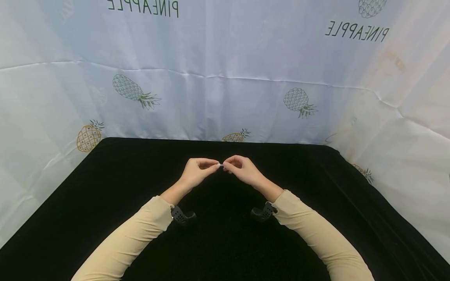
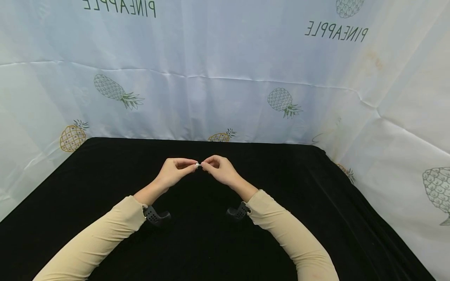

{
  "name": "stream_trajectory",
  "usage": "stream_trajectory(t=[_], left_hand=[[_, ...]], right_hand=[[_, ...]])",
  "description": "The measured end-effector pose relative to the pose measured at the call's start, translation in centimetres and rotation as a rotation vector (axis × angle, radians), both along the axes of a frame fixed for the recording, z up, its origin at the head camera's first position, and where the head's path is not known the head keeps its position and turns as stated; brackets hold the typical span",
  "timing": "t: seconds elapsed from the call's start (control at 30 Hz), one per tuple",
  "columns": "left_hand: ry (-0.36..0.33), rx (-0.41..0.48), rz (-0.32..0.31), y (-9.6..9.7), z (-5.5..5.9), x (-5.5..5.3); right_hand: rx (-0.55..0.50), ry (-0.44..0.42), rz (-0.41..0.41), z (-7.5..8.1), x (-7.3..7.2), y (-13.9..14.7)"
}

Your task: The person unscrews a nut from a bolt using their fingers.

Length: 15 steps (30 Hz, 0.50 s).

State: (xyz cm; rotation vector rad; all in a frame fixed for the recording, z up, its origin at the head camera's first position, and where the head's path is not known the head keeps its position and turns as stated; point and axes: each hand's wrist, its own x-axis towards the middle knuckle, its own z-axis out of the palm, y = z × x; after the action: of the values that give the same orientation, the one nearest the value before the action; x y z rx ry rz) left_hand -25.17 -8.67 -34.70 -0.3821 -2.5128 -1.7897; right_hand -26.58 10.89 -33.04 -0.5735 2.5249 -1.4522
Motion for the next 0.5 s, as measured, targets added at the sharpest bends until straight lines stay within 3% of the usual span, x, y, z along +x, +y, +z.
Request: stream_trajectory(t=[0.13,0.37,0.5], left_hand=[[-0.001,0.001,0.002,-0.04,0.0,0.02],[0.002,-0.004,0.007,-0.04,-0.05,-0.03],[0.011,0.0,-0.001,-0.05,-0.03,-0.05]], right_hand=[[-0.001,-0.022,0.003,0.11,0.09,-0.05],[0.003,0.08,0.019,-0.07,-0.13,0.12],[-0.002,0.042,0.011,-0.04,-0.13,0.1]])
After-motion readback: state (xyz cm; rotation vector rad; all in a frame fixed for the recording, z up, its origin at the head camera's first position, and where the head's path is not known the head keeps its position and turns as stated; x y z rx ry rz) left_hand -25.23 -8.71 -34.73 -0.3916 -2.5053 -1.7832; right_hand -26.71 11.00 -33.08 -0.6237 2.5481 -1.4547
